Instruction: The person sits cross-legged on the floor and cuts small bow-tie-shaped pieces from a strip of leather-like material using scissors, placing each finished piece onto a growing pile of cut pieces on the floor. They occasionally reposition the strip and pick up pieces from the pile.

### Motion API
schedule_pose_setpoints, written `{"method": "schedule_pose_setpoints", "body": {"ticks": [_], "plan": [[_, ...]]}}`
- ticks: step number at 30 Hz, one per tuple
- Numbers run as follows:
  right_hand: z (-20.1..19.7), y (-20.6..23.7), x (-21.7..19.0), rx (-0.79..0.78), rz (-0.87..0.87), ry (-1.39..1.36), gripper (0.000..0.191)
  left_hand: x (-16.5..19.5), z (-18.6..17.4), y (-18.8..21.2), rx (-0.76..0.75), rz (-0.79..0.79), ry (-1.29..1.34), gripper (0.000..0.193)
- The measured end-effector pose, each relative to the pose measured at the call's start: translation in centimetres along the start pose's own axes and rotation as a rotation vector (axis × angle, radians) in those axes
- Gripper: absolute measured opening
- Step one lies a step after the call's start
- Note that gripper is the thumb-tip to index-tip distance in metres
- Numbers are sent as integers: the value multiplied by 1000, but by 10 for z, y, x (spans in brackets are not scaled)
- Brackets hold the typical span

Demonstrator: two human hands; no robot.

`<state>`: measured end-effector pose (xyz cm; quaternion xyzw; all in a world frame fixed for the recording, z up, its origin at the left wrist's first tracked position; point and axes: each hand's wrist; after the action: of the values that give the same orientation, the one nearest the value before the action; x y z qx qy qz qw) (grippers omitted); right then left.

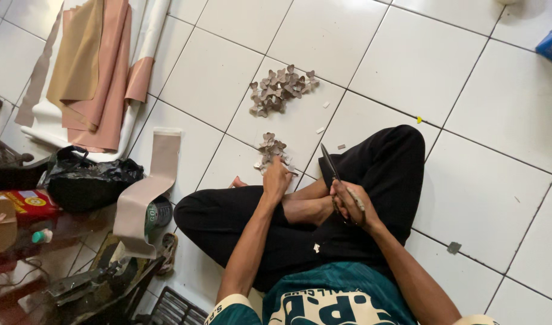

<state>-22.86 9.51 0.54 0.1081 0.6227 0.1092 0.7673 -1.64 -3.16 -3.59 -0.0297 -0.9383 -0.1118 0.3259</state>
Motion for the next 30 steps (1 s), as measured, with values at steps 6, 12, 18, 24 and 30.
{"method": "schedule_pose_setpoints", "body": {"ticks": [6, 12, 18, 24, 30], "plan": [[8, 9, -10, 94, 93, 73, 41, 32, -35, 24, 337, 279, 65, 24], [22, 17, -25, 55, -29, 298, 45, 63, -60, 46, 78, 22, 918, 29], [33, 19, -30, 31, -109, 450, 44, 66, -63, 47, 64, -34, 1442, 45], [32, 21, -34, 3, -167, 486, 48, 64, -69, 55, -78, -49, 1474, 26], [31, 23, -39, -26, -217, 480, 48, 69, -70, 55, -122, -128, 1619, 27]]}}
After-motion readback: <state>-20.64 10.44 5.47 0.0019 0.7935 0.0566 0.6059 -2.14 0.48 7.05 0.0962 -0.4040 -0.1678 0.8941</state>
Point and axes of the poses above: each hand's wrist, its own y-axis away from the middle knuckle, its own z-axis out of the palm, x = y × z, and after that the axes turned 4 degrees about -z, right-handed
